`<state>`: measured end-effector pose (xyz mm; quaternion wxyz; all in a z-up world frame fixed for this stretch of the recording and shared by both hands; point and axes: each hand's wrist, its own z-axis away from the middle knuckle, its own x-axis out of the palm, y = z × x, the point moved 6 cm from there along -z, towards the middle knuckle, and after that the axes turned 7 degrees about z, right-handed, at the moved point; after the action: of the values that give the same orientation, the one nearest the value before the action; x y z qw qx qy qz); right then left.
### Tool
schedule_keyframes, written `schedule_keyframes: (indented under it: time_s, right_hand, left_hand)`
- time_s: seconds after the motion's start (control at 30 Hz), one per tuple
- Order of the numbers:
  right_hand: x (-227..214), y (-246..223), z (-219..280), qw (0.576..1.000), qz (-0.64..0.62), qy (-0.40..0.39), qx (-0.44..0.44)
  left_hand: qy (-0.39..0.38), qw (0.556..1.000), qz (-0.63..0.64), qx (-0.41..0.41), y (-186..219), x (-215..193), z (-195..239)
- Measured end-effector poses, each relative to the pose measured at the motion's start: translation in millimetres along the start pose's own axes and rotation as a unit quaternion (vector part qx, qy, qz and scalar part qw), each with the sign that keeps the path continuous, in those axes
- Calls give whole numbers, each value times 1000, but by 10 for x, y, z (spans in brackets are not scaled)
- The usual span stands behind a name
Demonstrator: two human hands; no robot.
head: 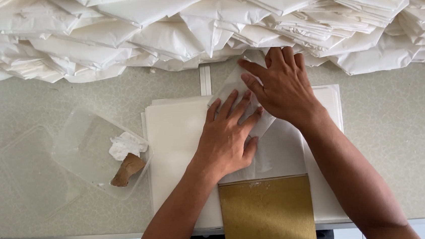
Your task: Manually assembling paper bags by folding paper around a template and applying glue.
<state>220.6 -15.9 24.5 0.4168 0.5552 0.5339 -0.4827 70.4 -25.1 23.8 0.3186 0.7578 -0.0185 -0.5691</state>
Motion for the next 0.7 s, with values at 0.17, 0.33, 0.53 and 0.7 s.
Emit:
schedule_keyframes:
  time_s: [0.17,0.33,0.53,0.7]
  right_hand:
    - [92,49,13,996,-75,-15,42]
    - [302,242,-45,994,-79,8,79]
    - [322,289,-184,975,-150,-4,161]
    - [435,352,-244,966,-173,6,193]
  left_hand:
    - [-3,1000,3,0,-10,31,6]
    - [-7,1000,5,3,7,28,0]
    - [-17,1000,-3,4,11,19,-14]
    - [-17,1000,5,5,13,9,-16]
